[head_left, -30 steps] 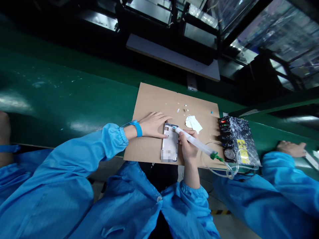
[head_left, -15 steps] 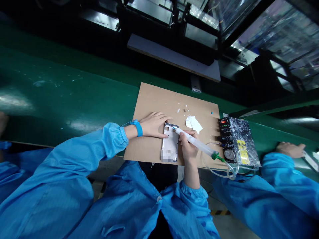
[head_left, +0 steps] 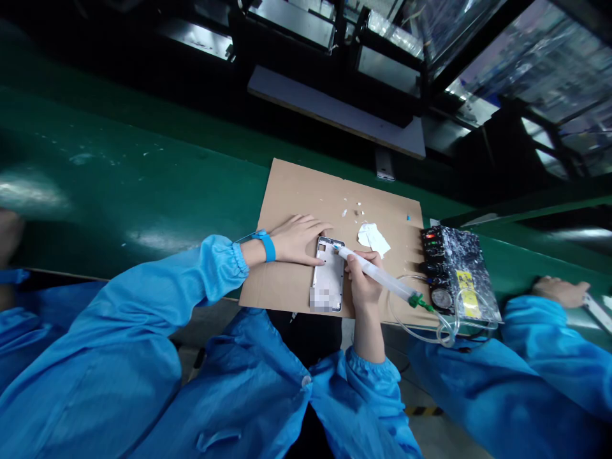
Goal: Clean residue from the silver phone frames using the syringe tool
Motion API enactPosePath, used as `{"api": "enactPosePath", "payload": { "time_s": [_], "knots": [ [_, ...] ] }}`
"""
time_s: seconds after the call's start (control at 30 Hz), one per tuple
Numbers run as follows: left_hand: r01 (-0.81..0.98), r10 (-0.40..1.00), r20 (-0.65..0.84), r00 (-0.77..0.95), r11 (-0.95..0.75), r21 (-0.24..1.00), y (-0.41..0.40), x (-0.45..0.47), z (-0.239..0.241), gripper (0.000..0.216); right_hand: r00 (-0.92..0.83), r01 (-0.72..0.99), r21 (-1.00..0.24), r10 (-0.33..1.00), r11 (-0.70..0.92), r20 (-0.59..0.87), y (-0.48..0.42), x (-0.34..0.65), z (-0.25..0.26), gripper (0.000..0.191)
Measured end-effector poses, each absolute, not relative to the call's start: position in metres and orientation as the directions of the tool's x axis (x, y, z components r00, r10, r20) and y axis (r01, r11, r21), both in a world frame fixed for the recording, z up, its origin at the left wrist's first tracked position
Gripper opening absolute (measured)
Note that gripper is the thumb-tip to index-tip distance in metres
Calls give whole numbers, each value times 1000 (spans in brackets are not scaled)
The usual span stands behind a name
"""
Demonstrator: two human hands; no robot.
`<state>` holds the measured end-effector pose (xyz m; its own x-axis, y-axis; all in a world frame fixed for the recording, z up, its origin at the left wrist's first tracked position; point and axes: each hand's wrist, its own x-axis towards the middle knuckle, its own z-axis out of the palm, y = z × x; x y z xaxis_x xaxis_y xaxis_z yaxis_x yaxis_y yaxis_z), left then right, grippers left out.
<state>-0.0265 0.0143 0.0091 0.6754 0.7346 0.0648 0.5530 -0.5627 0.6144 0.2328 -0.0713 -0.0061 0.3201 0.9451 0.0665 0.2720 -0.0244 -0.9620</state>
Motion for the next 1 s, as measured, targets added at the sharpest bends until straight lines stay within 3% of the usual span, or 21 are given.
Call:
{"api": "enactPosePath", "payload": {
  "time_s": [1.0],
  "knots": [
    [561, 740, 59, 670, -556, 613, 14, -26, 11, 91, 291, 290, -957, 954, -13, 75, -71, 234, -10, 64]
  ]
}}
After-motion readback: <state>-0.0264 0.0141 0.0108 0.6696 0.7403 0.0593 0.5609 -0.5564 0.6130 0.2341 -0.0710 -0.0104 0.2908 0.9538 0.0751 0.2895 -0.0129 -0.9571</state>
